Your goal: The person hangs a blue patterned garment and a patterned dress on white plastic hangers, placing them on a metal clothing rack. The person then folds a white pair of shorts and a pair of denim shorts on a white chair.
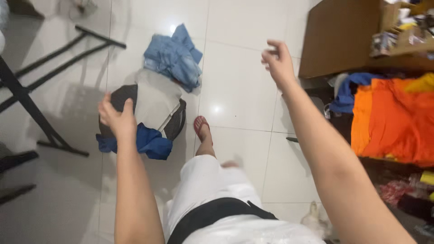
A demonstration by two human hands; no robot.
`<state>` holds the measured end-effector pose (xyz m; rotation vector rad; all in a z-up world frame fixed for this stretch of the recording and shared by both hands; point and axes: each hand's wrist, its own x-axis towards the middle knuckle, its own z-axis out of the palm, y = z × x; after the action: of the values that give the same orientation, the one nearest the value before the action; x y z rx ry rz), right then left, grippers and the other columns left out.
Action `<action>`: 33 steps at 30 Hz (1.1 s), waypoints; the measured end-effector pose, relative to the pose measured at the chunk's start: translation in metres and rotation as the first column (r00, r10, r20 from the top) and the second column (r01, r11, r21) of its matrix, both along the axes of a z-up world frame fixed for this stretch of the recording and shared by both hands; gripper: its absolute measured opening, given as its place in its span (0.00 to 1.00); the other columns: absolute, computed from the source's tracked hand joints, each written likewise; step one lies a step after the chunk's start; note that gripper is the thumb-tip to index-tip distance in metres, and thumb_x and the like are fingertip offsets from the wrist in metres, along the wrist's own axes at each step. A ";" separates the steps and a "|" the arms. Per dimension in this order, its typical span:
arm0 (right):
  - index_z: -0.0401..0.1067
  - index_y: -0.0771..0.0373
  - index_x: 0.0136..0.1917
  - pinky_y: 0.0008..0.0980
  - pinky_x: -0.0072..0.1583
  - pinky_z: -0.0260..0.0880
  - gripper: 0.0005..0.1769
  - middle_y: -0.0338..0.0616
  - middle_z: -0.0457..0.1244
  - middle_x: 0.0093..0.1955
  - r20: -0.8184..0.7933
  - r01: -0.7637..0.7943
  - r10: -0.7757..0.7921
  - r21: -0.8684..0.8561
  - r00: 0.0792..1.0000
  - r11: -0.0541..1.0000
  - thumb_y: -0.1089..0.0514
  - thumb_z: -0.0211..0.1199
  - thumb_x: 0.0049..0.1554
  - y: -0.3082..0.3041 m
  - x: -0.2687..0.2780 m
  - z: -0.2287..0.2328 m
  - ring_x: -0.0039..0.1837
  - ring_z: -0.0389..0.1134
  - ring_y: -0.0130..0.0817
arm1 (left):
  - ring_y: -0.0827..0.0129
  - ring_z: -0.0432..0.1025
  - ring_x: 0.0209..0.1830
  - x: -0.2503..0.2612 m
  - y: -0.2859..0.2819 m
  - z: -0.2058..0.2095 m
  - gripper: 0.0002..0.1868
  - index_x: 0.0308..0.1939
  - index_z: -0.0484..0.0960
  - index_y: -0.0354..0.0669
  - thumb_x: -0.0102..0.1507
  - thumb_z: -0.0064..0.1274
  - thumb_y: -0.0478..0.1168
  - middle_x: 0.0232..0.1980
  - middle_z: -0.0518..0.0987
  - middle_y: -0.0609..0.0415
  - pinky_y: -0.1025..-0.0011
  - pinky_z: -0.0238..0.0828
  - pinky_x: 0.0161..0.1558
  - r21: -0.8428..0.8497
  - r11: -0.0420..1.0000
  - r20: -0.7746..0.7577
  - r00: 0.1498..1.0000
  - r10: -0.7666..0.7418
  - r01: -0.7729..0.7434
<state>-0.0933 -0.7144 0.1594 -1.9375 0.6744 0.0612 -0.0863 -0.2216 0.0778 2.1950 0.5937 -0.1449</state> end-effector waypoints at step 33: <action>0.47 0.68 0.75 0.46 0.60 0.72 0.55 0.68 0.62 0.64 -0.494 -0.330 0.297 0.023 0.817 0.944 0.54 0.75 0.44 0.142 0.182 -0.710 0.59 0.69 0.55 | 0.43 0.63 0.65 0.049 -0.037 -0.132 0.40 0.65 0.72 0.33 0.56 0.68 0.52 0.64 0.70 0.34 0.51 0.59 0.66 0.538 0.825 -0.161 0.982 -0.098 0.170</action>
<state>0.0883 -0.5723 -0.5504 -2.0960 0.6785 0.7756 -0.0377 -0.2586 -0.0538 2.8125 0.6022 -0.2085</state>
